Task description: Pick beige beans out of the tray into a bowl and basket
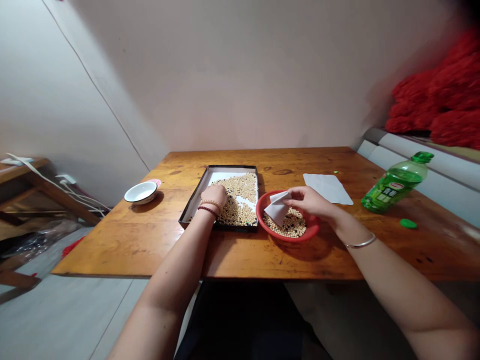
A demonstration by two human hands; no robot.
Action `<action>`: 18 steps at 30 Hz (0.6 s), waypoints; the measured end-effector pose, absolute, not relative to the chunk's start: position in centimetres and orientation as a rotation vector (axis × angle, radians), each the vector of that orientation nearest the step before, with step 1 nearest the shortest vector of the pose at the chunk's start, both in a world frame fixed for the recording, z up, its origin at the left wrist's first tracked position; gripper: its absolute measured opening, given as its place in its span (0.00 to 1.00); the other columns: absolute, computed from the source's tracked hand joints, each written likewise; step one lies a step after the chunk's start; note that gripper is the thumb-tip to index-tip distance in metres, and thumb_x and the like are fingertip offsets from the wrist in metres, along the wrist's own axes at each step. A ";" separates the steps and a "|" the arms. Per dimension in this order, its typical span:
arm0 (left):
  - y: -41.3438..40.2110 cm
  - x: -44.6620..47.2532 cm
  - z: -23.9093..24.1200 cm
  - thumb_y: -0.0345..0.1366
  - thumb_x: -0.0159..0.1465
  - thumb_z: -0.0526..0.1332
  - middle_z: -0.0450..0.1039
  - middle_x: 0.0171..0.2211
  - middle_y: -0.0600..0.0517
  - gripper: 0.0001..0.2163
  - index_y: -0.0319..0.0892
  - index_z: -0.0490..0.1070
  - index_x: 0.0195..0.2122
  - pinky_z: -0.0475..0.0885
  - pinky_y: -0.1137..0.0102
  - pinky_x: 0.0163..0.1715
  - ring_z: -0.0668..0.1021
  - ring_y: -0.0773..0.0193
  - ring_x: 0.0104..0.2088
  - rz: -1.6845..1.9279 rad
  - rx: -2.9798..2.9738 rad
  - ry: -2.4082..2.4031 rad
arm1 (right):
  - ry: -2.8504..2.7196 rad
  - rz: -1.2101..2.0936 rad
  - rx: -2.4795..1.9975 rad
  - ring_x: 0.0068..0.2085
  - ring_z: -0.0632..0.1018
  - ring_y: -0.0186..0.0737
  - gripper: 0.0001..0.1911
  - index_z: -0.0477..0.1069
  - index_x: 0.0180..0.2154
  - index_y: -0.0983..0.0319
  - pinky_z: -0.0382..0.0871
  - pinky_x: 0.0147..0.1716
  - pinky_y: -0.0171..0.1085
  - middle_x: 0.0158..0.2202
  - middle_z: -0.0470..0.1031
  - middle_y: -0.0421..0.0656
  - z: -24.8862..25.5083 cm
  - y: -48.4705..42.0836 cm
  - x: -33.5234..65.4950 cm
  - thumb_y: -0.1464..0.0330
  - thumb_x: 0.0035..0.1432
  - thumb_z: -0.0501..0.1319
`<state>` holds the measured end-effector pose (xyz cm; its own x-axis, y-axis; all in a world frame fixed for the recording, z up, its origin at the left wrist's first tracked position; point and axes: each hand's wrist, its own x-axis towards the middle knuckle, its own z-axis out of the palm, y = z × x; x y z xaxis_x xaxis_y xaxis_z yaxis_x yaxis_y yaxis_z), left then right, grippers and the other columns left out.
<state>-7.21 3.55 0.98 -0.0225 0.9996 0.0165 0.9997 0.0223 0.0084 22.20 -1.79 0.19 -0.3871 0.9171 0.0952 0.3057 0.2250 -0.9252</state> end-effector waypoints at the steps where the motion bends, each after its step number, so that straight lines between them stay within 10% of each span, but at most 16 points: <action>1: 3.5 -7.2 1.0 0.40 0.59 0.60 0.75 0.44 0.42 0.11 0.42 0.76 0.39 0.70 0.64 0.44 0.75 0.53 0.45 -0.037 -2.190 -2.239 | -1.834 1.161 -1.126 0.36 0.77 0.40 0.15 0.75 0.36 0.64 0.70 0.38 0.40 0.36 0.78 0.47 0.1 -1.7 22.2 0.60 0.50 0.65; 18: -0.2 -1.7 1.6 0.39 0.64 0.59 0.76 0.34 0.53 0.07 0.44 0.74 0.35 0.67 0.68 0.38 0.72 0.64 0.37 -0.991 -2.846 -1.098 | -1.859 1.101 -1.118 0.39 0.77 0.41 0.11 0.71 0.37 0.63 0.71 0.38 0.39 0.37 0.76 0.46 -0.5 -1.5 22.1 0.63 0.54 0.62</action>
<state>-1.73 -0.16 1.59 0.5752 0.6270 0.5253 0.5864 -0.7638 0.2697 22.13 -1.53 -0.53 -0.3876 0.9124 0.1319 0.3229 0.2684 -0.9076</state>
